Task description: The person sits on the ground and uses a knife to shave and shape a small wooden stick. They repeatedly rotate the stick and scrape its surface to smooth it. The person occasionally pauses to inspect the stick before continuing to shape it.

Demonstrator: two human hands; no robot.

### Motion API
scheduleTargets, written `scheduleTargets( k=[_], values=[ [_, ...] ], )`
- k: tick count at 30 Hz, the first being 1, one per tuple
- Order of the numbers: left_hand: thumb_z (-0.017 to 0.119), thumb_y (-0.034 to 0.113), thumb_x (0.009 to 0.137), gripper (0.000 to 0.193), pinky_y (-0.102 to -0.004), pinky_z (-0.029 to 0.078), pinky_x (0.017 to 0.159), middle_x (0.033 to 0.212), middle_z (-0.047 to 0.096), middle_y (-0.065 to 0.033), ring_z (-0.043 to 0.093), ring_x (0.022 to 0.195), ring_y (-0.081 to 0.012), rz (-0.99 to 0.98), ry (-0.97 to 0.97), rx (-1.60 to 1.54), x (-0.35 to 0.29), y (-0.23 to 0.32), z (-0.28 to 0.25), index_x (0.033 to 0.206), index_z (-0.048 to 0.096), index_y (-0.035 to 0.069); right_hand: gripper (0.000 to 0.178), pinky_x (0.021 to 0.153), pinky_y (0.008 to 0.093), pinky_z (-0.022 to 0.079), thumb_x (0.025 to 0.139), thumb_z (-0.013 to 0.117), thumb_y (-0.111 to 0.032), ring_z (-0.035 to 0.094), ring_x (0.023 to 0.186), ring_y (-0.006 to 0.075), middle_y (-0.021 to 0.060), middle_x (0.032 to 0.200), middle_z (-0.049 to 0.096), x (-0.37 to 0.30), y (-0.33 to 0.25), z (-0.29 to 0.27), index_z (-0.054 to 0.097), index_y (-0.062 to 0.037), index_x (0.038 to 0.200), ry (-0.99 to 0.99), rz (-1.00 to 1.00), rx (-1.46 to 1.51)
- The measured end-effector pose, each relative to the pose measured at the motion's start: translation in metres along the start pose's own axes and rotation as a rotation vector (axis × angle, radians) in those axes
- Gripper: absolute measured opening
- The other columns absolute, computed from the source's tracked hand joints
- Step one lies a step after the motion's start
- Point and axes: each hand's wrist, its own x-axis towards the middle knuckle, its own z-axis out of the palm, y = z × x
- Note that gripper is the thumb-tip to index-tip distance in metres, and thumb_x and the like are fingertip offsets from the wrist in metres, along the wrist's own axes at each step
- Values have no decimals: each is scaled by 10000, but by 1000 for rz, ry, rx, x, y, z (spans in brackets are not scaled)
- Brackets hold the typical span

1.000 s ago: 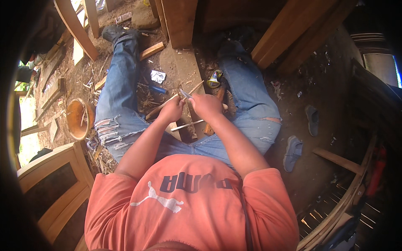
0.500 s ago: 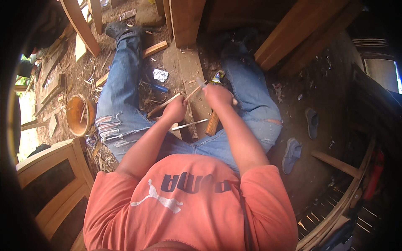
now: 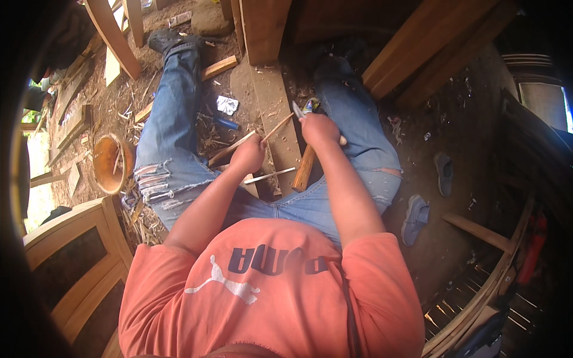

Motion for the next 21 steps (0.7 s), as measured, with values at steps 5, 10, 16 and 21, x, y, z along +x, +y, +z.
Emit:
scheduleTargets(
  k=[5,10,16,21],
  values=[
    [505,328,1091,347,-569,543,883,1067,739,-269,707,1027,-466,45,67,43,5,-5,5,1171,673,35,401,809,556,559,1076,540,-459,733,959,404,174,1002,766,-22,-25,14,736,-116,1012,-68,-201,-8],
    [512,329,1089,338,-563,543,889,1094,742,-256,704,1046,-459,13,70,86,6,1,-2,1153,680,42,415,856,542,561,1082,523,-452,731,1024,385,159,1070,771,-24,-40,7,748,-103,1064,-59,-151,-1],
    [512,321,1085,327,-555,540,913,1122,740,-251,698,1080,-456,8,77,78,5,3,-3,1163,678,50,423,847,552,558,1093,493,-427,735,1012,387,163,1038,775,-31,-46,16,760,-105,1027,11,-124,24],
    [496,312,1088,351,-550,528,959,1181,722,-276,681,1129,-461,12,75,28,12,-10,3,1178,662,16,466,817,561,564,1099,472,-434,741,961,398,181,1002,773,-46,-57,15,761,-84,993,-10,-190,-1]
  ],
)
